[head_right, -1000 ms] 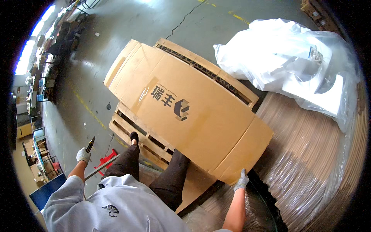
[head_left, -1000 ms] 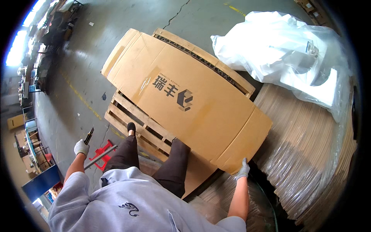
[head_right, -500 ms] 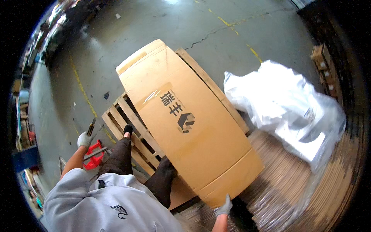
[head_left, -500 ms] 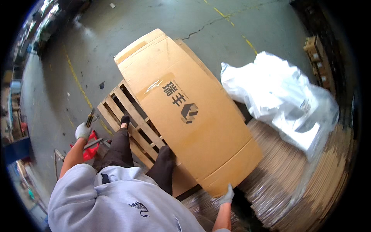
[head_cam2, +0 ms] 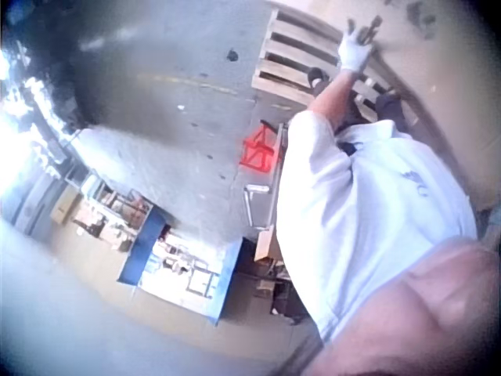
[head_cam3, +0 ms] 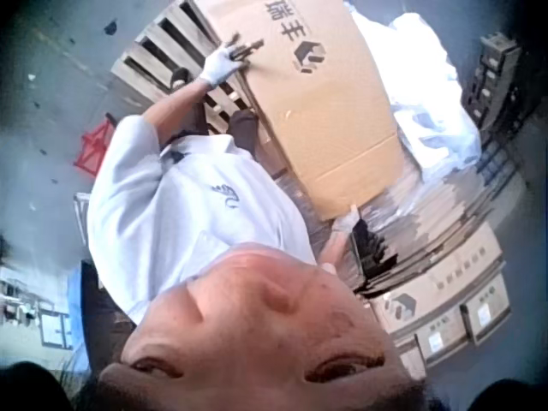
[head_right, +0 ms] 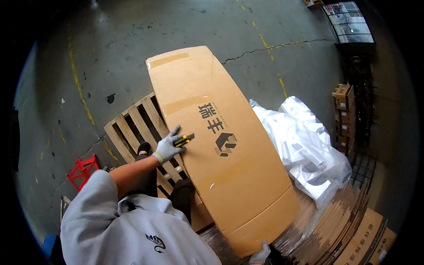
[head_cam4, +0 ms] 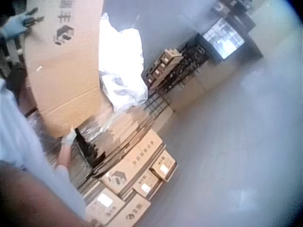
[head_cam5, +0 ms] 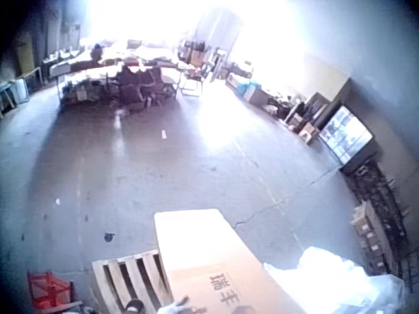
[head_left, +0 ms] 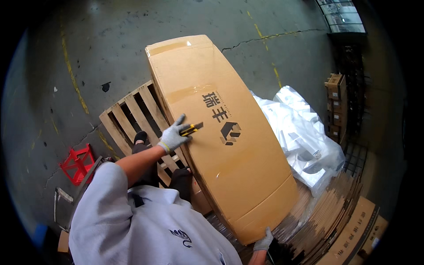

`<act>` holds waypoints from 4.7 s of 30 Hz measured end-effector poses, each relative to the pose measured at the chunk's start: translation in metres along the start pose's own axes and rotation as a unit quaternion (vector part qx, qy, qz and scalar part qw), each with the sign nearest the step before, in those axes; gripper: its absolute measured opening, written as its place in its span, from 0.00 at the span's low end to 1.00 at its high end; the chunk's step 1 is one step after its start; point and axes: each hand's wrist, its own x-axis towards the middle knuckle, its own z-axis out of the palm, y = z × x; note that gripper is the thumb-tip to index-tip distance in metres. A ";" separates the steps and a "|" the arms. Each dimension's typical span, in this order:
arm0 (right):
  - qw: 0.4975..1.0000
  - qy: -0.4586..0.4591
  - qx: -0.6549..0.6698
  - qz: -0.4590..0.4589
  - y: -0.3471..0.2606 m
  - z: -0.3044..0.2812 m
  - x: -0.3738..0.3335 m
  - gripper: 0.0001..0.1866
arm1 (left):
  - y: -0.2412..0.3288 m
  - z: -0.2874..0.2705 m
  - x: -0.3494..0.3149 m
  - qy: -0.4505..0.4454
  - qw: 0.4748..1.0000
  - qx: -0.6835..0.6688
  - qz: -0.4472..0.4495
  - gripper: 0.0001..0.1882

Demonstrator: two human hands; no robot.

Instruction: The person walks through a warehouse, picks up a box from a pallet, and uses a box cutter to open it. They remove a large roll of material wrapped in plastic and some white foam packaging pieces from the box.

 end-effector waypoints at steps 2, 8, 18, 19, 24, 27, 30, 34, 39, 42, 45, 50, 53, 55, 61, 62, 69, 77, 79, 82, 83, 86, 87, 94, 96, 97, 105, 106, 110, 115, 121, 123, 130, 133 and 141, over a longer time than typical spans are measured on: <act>0.995 0.024 -0.067 -0.076 -0.021 0.043 -0.027 0.26 | -0.012 -0.001 -0.004 0.024 1.000 -0.002 0.013 0.29; 0.967 0.006 -0.139 -0.212 -0.131 0.136 -0.092 0.19 | 0.047 -0.060 0.035 0.050 0.998 -0.017 -0.034 0.30; 0.935 0.046 -0.182 -0.299 -0.215 0.228 -0.135 0.18 | 0.047 -0.095 0.092 0.139 0.980 -0.117 -0.087 0.22; 0.939 0.036 -0.175 -0.294 -0.224 0.244 -0.145 0.18 | 0.048 -0.104 0.096 0.135 0.978 -0.131 -0.090 0.20; 0.872 -0.025 -0.245 -0.424 -0.258 0.291 -0.153 0.12 | 0.048 -0.135 0.124 0.166 0.954 -0.238 -0.076 0.16; 0.851 -0.026 -0.180 -0.493 -0.280 0.327 -0.158 0.09 | 0.081 -0.151 0.114 0.188 0.948 -0.248 -0.069 0.17; 0.402 0.045 -0.497 -0.768 -0.319 0.350 -0.151 0.12 | 0.119 -0.162 0.096 0.238 0.947 -0.214 0.011 0.18; 0.326 0.021 -0.460 -0.826 -0.352 0.406 -0.150 0.15 | 0.237 -0.175 0.008 0.152 0.913 -0.331 0.185 0.19; 0.263 0.039 -0.405 -0.875 -0.365 0.443 -0.157 0.11 | 0.349 -0.209 -0.030 0.027 0.873 -0.373 0.313 0.16; 0.643 -0.173 -0.300 -0.683 -0.355 0.445 -0.184 0.11 | 0.370 -0.200 -0.030 0.038 0.877 -0.346 0.332 0.15; 0.507 -0.085 -0.295 -0.806 -0.348 0.440 -0.170 0.15 | 0.374 -0.178 -0.032 0.128 0.855 -0.389 0.317 0.13; 0.687 -0.099 -0.310 -0.650 -0.348 0.436 -0.180 0.19 | 0.373 -0.153 -0.035 0.216 0.793 -0.466 0.326 0.10; 0.684 -0.102 -0.329 -0.643 -0.351 0.440 -0.184 0.20 | 0.374 -0.153 -0.032 0.243 0.773 -0.485 0.328 0.11; 0.682 -0.099 -0.337 -0.641 -0.353 0.447 -0.189 0.20 | 0.376 -0.154 -0.029 0.267 0.756 -0.496 0.333 0.12; 0.675 -0.145 -0.325 -0.646 -0.380 0.495 -0.177 0.21 | 0.389 -0.158 -0.019 0.333 0.732 -0.458 0.380 0.13; 0.670 -0.179 -0.304 -0.653 -0.385 0.496 -0.171 0.20 | 0.396 -0.157 -0.017 0.345 0.729 -0.448 0.386 0.12; 0.463 -0.208 -0.142 -0.850 -0.347 0.360 -0.135 0.18 | 0.406 -0.200 0.017 0.440 0.724 -0.412 0.336 0.13; 0.686 -0.091 -0.267 -0.671 -0.207 0.298 -0.080 0.29 | 0.399 -0.213 0.070 0.363 0.718 -0.446 0.392 0.10; 0.678 -0.099 -0.256 -0.682 -0.212 0.305 -0.076 0.28 | 0.402 -0.221 0.074 0.353 0.729 -0.450 0.376 0.10; 0.677 -0.102 -0.252 -0.684 -0.219 0.321 -0.080 0.27 | 0.405 -0.239 0.071 0.300 0.772 -0.440 0.346 0.12; 0.675 -0.104 -0.254 -0.685 -0.221 0.326 -0.081 0.27 | 0.404 -0.244 0.075 0.278 0.776 -0.452 0.341 0.12; 0.683 -0.097 -0.285 -0.665 -0.222 0.333 -0.082 0.29 | 0.403 -0.265 0.084 0.253 0.835 -0.412 0.262 0.14; 0.685 -0.095 -0.286 -0.663 -0.225 0.337 -0.085 0.29 | 0.403 -0.276 0.090 0.199 0.839 -0.427 0.270 0.15; 0.703 -0.097 -0.287 -0.643 -0.228 0.346 -0.101 0.32 | 0.397 -0.338 0.144 -0.121 0.881 -0.429 0.159 0.15; 0.709 -0.078 -0.302 -0.632 -0.235 0.342 -0.113 0.33 | 0.415 -0.331 0.157 -0.170 0.890 -0.411 0.104 0.17; 0.698 -0.074 -0.309 -0.642 -0.240 0.345 -0.118 0.32 | 0.404 -0.333 0.171 -0.128 0.905 -0.384 0.131 0.18; 0.760 -0.022 -0.327 -0.561 -0.248 0.380 -0.154 0.33 | 0.356 -0.399 0.244 -0.366 0.822 -0.415 0.133 0.21; 0.770 -0.013 -0.322 -0.551 -0.249 0.373 -0.155 0.32 | 0.362 -0.389 0.243 -0.381 0.819 -0.404 0.145 0.21; 0.810 0.012 -0.278 -0.516 -0.234 0.374 -0.175 0.29 | 0.344 -0.396 0.264 -0.335 0.848 -0.352 0.212 0.22; 0.809 0.168 -0.313 -0.469 -0.212 0.408 -0.237 0.23 | 0.390 -0.377 0.236 -0.327 0.852 -0.369 0.177 0.20; 0.678 0.331 -0.193 -0.628 -0.251 0.615 -0.306 0.27 | 0.425 -0.375 0.241 -0.316 0.873 -0.285 0.238 0.12; 0.619 0.402 -0.258 -0.623 -0.273 0.674 -0.311 0.38 | 0.427 -0.369 0.230 -0.302 0.867 -0.267 0.291 0.15; 0.579 0.576 -0.207 -0.538 -0.336 0.768 -0.300 0.40 | 0.424 -0.379 0.242 -0.355 0.849 -0.286 0.269 0.16; 0.559 0.601 -0.201 -0.534 -0.338 0.771 -0.293 0.36 | 0.433 -0.379 0.269 -0.406 0.834 -0.246 0.282 0.14; 0.546 0.614 -0.204 -0.532 -0.353 0.789 -0.288 0.32 | 0.550 -0.286 0.436 -0.372 0.836 -0.283 0.288 0.17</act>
